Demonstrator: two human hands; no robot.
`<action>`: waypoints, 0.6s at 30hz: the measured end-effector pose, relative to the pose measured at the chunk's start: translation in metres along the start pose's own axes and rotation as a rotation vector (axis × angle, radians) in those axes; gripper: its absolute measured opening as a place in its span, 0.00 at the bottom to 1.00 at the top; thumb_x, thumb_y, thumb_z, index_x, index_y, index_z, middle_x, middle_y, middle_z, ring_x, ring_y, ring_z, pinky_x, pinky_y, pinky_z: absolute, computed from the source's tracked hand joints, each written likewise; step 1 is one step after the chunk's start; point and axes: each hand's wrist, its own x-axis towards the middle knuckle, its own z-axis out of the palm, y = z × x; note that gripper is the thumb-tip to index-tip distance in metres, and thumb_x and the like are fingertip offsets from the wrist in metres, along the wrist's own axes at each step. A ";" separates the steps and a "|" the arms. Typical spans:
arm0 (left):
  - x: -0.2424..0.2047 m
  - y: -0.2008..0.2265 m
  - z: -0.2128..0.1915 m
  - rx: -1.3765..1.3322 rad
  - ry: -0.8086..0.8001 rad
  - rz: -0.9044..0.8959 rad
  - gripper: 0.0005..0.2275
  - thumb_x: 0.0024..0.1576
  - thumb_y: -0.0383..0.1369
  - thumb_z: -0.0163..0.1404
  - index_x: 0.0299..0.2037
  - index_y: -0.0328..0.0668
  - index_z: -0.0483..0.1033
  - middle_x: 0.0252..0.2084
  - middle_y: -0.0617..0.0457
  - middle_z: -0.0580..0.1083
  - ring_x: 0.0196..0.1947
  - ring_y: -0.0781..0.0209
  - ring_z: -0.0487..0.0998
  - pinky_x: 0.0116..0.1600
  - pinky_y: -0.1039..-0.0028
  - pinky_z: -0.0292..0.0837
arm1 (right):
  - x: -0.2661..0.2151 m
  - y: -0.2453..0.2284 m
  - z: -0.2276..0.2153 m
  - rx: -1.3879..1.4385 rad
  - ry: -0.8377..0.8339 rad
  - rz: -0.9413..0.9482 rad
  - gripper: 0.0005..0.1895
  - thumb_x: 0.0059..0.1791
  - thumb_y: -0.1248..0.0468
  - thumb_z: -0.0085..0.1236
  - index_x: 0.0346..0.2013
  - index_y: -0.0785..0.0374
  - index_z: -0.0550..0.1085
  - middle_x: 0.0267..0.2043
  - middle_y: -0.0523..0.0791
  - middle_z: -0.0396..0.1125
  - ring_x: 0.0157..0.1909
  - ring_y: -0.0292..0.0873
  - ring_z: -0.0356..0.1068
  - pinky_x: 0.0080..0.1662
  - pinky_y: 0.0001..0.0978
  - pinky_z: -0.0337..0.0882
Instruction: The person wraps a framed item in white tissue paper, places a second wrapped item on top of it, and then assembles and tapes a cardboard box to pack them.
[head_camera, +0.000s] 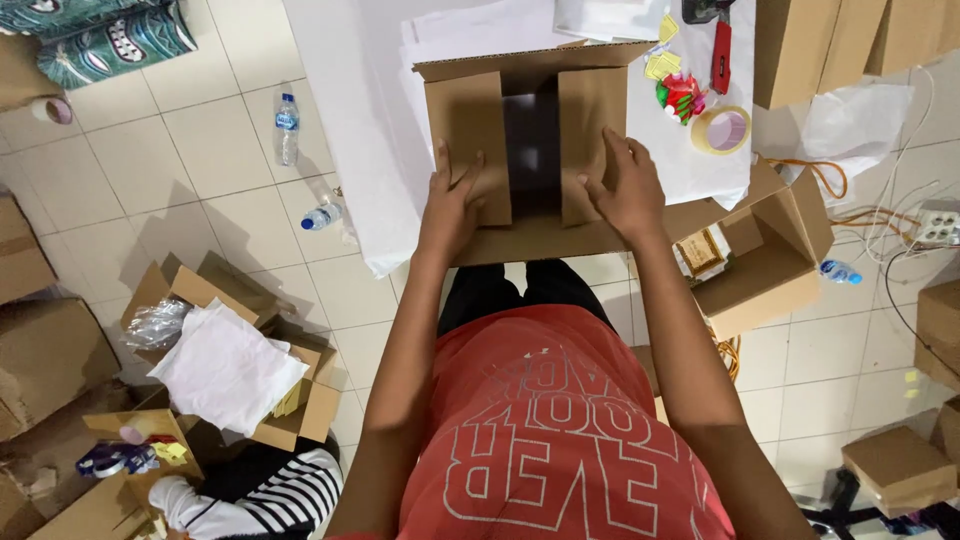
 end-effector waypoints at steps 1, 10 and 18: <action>0.000 -0.006 0.002 -0.003 -0.003 0.007 0.29 0.63 0.28 0.54 0.72 0.73 0.62 0.80 0.42 0.41 0.74 0.23 0.52 0.72 0.44 0.63 | 0.003 0.002 0.002 -0.003 0.054 0.002 0.38 0.53 0.52 0.62 0.75 0.50 0.58 0.72 0.57 0.50 0.74 0.62 0.53 0.67 0.59 0.59; 0.000 -0.036 -0.013 -0.047 0.039 0.135 0.27 0.56 0.17 0.57 0.65 0.53 0.75 0.78 0.48 0.52 0.73 0.41 0.60 0.73 0.58 0.64 | 0.023 0.016 0.006 -0.015 0.152 -0.119 0.35 0.47 0.59 0.73 0.65 0.43 0.67 0.59 0.54 0.57 0.61 0.64 0.64 0.58 0.56 0.68; -0.003 -0.038 -0.022 -0.084 0.081 0.240 0.22 0.52 0.19 0.62 0.58 0.46 0.79 0.76 0.49 0.58 0.71 0.43 0.64 0.72 0.60 0.66 | 0.038 0.065 0.021 0.151 0.180 -0.310 0.24 0.50 0.63 0.71 0.59 0.46 0.73 0.56 0.52 0.53 0.53 0.60 0.68 0.51 0.48 0.74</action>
